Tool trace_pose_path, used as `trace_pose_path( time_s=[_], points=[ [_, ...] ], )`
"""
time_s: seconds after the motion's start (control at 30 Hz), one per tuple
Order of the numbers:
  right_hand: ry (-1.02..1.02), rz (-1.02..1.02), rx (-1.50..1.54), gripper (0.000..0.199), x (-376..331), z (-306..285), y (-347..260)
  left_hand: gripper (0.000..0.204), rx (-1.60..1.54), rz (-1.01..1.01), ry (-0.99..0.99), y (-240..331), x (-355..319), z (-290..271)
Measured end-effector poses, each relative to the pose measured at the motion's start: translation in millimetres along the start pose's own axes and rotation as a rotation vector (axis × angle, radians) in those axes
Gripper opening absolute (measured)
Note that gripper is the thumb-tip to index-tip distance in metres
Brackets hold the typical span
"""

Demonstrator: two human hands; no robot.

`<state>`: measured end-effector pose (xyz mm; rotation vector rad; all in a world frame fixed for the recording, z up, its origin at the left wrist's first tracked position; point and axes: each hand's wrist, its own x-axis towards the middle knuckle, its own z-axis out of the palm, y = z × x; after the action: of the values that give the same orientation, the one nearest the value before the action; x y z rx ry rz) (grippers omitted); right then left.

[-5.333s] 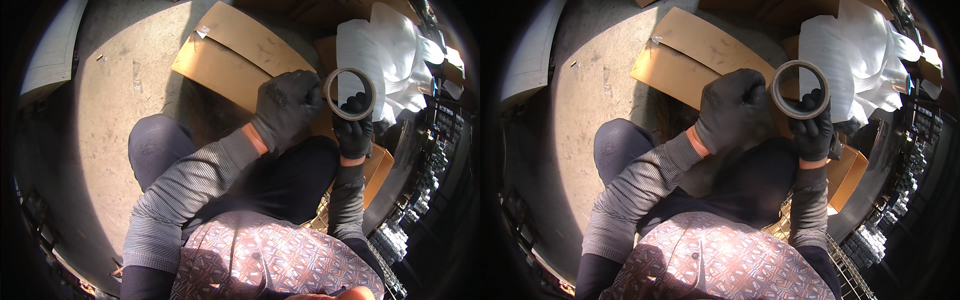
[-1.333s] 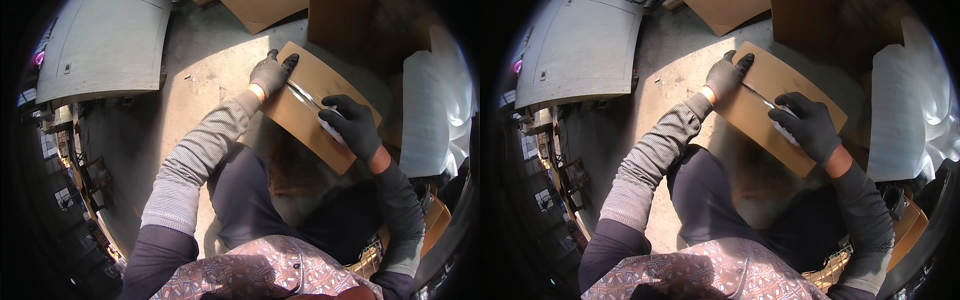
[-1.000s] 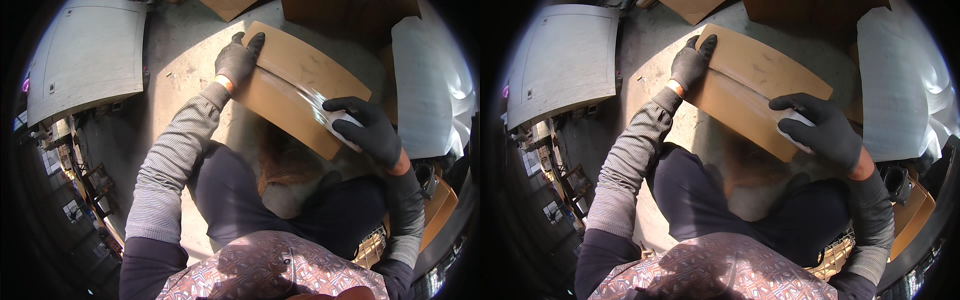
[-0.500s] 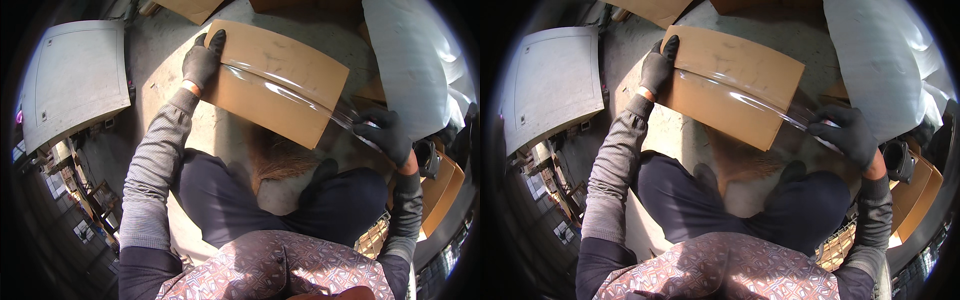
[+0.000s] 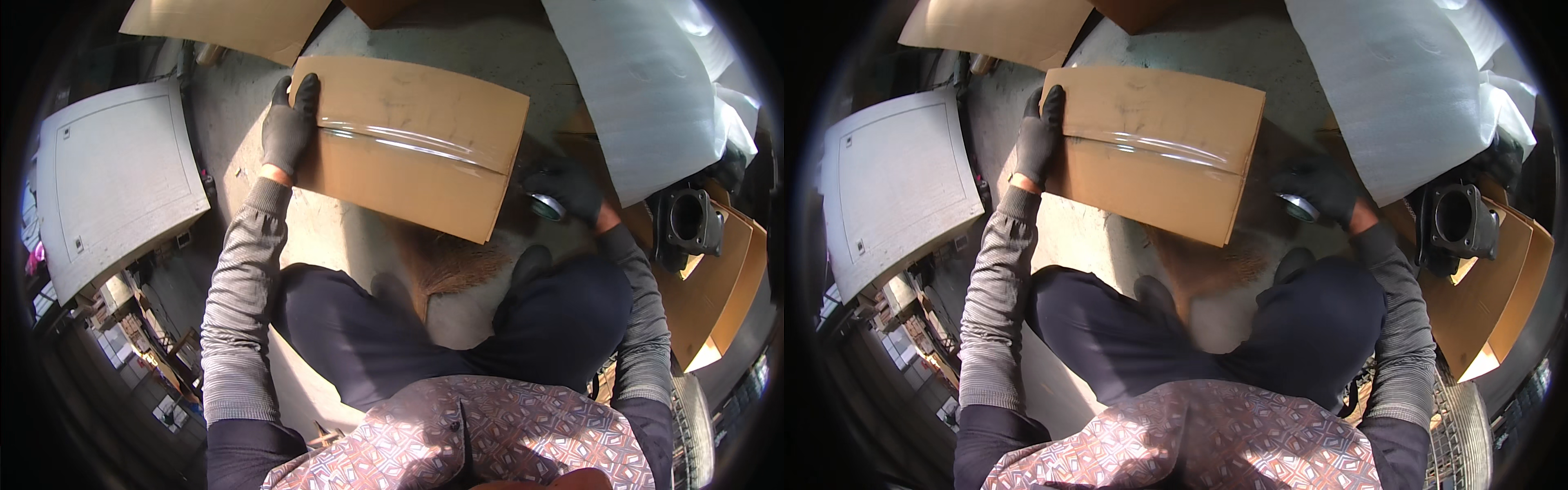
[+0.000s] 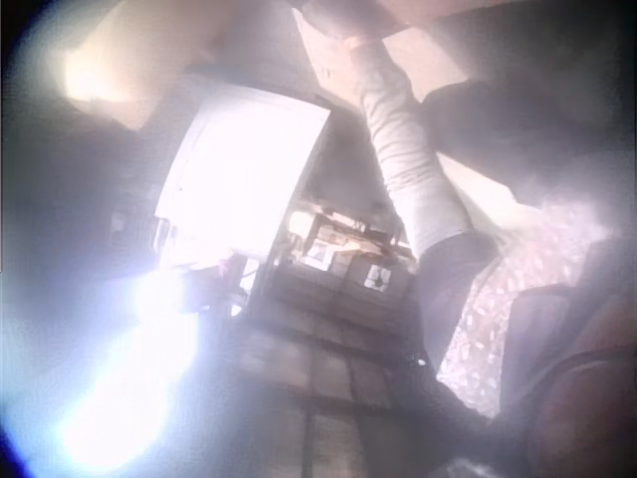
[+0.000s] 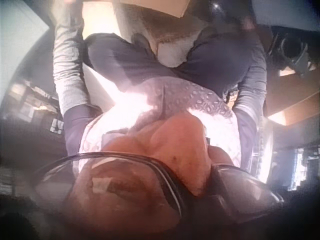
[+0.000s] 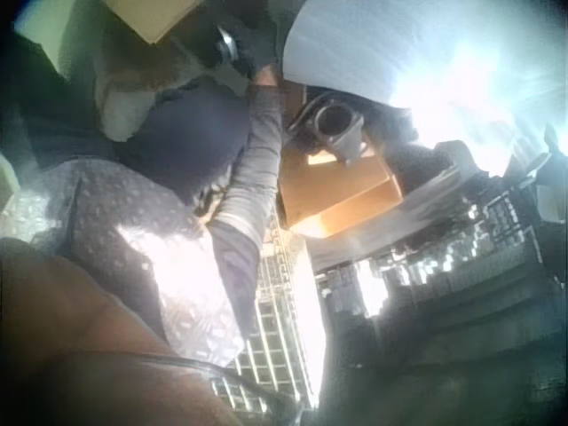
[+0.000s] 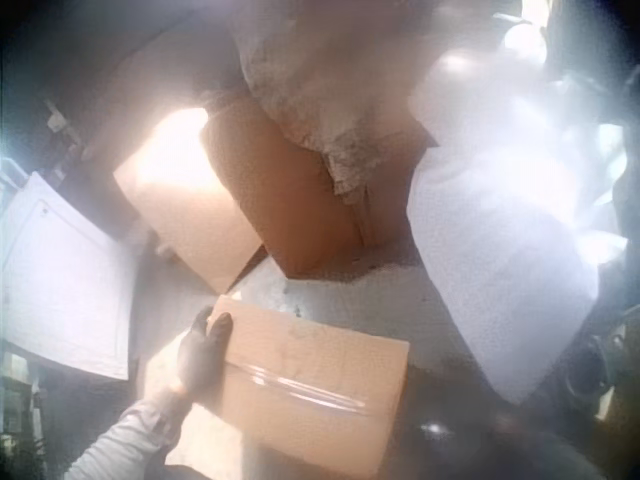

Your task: The person places a metal part into a cardboard box, then walks to a cluttered area, retrieves a box, and tapes it shut. The person then walks back and places the taped box into a larger box.

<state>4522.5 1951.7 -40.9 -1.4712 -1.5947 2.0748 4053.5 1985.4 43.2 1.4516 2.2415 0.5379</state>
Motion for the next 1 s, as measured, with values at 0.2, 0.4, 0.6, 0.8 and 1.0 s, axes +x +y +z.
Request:
trace_pose_path(
  time_s=[0.2, 0.4, 0.6, 0.8, 1.0],
  points=[
    [-0.032, -0.179, 0.281, 0.041, 31.3, 13.1, 27.8, 0.063, 0.353, 0.949, 0.324, 86.3, -27.1, 8.8],
    [-0.168, -0.21, 0.168, 0.044, 41.5, 9.7, 32.5, 0.055, 0.067, 1.514, -0.418, 158.7, -106.8, 70.7],
    [-0.266, -0.151, 0.259, 0.04, 47.4, 20.0, 23.0, 0.036, 0.276, 1.479, -0.679, 162.0, -103.6, 95.3],
    [-0.256, -0.098, 0.373, 0.035, 24.6, 14.7, 18.4, 0.044, 0.38, 1.471, -0.856, 167.4, -98.8, 95.1],
    [-0.141, -0.11, 0.256, 0.031, 13.9, 19.0, 31.6, 0.044, 0.452, 1.528, -0.9, 173.6, -92.4, 99.0]
  ],
)
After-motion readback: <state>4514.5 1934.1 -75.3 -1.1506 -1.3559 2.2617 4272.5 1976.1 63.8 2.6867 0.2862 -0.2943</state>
